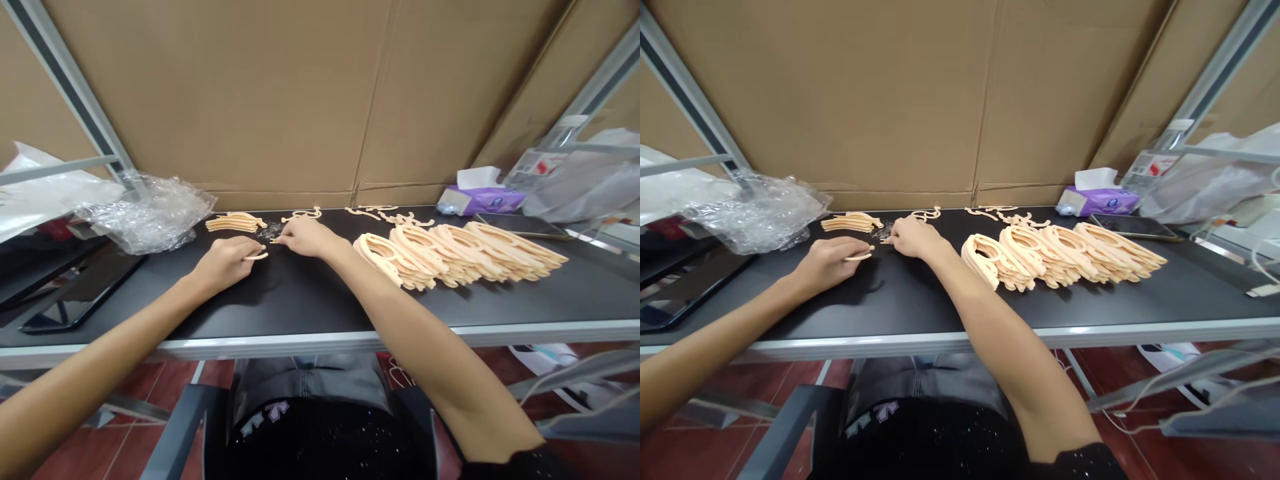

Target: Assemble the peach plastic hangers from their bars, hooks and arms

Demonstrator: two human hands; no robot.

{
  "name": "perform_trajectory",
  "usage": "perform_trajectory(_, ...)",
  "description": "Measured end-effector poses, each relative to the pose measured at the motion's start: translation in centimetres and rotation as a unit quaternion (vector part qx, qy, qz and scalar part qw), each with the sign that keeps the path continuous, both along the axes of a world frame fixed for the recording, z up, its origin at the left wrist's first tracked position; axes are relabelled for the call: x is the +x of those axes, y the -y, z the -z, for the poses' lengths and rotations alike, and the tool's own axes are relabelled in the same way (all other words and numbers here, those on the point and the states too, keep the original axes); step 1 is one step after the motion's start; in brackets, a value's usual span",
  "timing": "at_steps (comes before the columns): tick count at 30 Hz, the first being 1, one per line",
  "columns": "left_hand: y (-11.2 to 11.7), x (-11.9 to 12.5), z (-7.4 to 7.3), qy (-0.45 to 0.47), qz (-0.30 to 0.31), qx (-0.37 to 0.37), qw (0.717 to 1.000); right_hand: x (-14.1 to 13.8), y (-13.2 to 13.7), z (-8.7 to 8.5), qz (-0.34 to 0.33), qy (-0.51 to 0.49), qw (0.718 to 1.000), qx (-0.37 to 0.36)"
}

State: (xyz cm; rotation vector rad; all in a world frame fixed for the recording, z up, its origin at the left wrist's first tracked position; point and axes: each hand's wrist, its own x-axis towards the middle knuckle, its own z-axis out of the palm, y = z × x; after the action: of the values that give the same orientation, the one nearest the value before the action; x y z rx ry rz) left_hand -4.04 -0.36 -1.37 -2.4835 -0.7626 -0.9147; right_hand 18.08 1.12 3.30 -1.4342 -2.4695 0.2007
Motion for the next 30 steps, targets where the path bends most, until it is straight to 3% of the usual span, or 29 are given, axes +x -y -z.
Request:
perform_trajectory(14,0.2,0.2,-0.5,-0.001,-0.143,-0.072,0.987,-1.1,1.5,-0.1,-0.008,0.031,0.999,0.016)
perform_trajectory(22,-0.1,0.0,-0.4,0.020,-0.118,-0.087,0.989,-1.2,1.6,-0.3,-0.006,0.036,0.999,0.011)
perform_trajectory(30,-0.6,-0.7,-0.5,-0.020,-0.091,-0.074,0.993,-1.1,1.7,-0.4,-0.011,0.040,0.999,0.010)
